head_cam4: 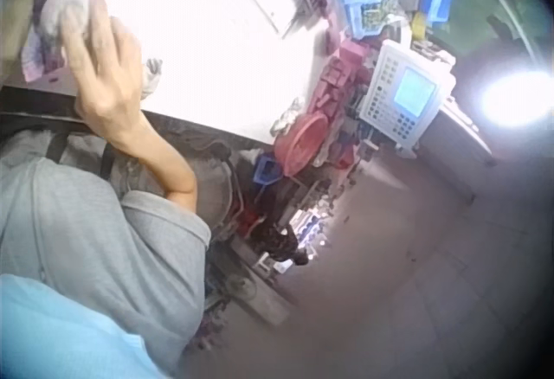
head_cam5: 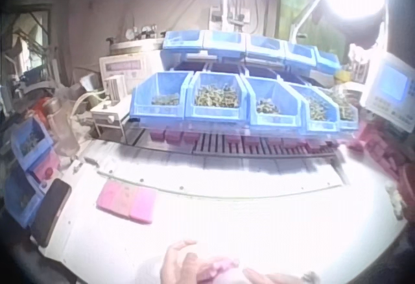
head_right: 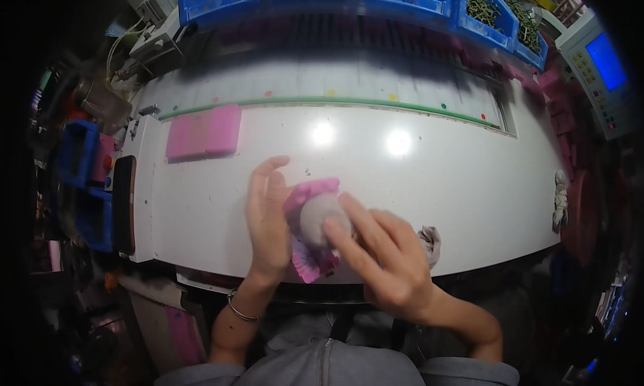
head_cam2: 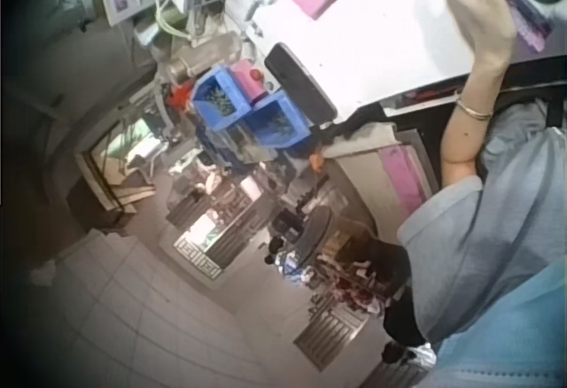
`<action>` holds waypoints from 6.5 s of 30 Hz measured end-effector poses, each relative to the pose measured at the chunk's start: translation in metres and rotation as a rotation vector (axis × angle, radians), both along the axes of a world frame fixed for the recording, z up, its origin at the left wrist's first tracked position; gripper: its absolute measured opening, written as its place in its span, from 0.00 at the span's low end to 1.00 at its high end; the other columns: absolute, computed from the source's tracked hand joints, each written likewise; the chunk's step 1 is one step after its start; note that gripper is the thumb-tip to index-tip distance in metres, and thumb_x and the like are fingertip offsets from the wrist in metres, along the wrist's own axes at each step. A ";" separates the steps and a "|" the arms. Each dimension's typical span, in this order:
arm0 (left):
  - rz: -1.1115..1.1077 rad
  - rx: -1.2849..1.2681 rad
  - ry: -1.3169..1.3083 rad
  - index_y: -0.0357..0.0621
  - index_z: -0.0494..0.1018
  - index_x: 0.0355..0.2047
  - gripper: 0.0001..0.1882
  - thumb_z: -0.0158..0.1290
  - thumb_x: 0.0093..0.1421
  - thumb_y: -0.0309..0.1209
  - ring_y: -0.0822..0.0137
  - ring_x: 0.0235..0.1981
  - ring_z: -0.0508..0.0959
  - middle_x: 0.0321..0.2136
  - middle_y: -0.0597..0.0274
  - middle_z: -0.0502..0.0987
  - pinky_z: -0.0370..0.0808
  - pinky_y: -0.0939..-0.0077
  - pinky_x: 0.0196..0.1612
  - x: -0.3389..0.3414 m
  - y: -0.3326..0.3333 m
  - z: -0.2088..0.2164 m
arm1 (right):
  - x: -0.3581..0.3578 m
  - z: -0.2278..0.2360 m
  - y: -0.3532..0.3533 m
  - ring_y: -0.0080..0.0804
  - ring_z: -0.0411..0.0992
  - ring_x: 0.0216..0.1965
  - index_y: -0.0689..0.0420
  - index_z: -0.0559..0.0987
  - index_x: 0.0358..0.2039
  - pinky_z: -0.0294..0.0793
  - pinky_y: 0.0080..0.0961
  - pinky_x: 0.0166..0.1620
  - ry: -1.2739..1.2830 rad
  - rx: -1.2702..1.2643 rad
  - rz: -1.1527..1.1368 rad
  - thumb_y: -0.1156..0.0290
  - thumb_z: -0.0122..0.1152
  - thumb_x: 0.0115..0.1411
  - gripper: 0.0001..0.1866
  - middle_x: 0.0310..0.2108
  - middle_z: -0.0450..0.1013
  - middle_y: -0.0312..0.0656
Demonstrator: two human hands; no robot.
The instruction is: The person assembles small green plastic components into pink rectangular molds. They repeatedly pick up parts, insert them into the molds, and wipe the molds with a cloth. The person also briefly handles a smartphone and adjusts the molds on the table.
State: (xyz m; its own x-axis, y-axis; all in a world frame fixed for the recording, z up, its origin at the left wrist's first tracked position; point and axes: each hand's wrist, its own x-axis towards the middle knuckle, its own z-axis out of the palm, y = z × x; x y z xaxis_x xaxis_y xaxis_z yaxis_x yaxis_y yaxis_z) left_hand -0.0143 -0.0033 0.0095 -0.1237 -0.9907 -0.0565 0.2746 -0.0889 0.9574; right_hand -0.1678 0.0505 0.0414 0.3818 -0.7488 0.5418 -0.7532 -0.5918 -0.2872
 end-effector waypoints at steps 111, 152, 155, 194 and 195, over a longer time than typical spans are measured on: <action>-0.436 -1.318 -0.806 0.34 0.70 0.43 0.31 0.61 0.48 0.48 0.50 0.36 0.74 0.35 0.45 0.74 0.72 0.60 0.40 -0.352 -0.311 -0.053 | -0.545 -0.107 -0.263 0.48 0.65 0.50 0.38 0.77 0.45 0.66 0.50 0.49 0.076 -0.135 -1.207 0.49 0.53 0.54 0.19 0.49 0.69 0.48; -0.395 -1.232 -1.272 0.36 0.65 0.51 0.43 0.63 0.39 0.51 0.47 0.53 0.62 0.51 0.45 0.63 0.59 0.55 0.55 -0.027 -0.134 -0.004 | -0.192 -0.056 -0.058 0.62 0.39 0.63 0.55 0.51 0.64 0.43 0.65 0.55 0.322 0.359 -0.779 0.42 0.61 0.48 0.50 0.64 0.39 0.62; -0.361 -1.224 -1.268 0.35 0.66 0.51 0.41 0.61 0.43 0.52 0.47 0.55 0.61 0.51 0.45 0.63 0.59 0.55 0.55 -0.021 -0.132 -0.002 | -0.185 -0.050 -0.067 0.59 0.39 0.65 0.54 0.52 0.64 0.42 0.64 0.57 0.338 0.338 -0.610 0.42 0.61 0.47 0.50 0.64 0.40 0.60; -0.170 -0.495 -0.590 0.23 0.58 0.55 0.33 0.55 0.49 0.23 0.53 0.40 0.78 0.46 0.36 0.71 0.75 0.71 0.41 0.049 0.038 0.004 | 0.031 -0.037 -0.014 0.55 0.70 0.26 0.62 0.66 0.39 0.70 0.38 0.29 -0.564 0.869 0.288 0.72 0.48 0.58 0.10 0.26 0.70 0.55; -0.139 -0.491 -0.610 0.23 0.59 0.54 0.31 0.54 0.50 0.22 0.54 0.39 0.79 0.44 0.37 0.73 0.75 0.72 0.40 0.047 0.038 0.002 | 0.032 -0.038 -0.013 0.55 0.70 0.26 0.63 0.67 0.39 0.70 0.38 0.29 -0.574 0.840 0.292 0.73 0.47 0.58 0.10 0.26 0.70 0.55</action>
State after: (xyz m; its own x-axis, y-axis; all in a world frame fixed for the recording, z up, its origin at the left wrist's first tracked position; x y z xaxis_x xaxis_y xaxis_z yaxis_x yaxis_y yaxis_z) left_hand 0.0331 0.0345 0.0111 -0.3357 -0.8977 0.2853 -0.2939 0.3876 0.8737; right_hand -0.1356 0.0376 0.0029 0.4581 -0.8876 0.0487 -0.2354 -0.1740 -0.9562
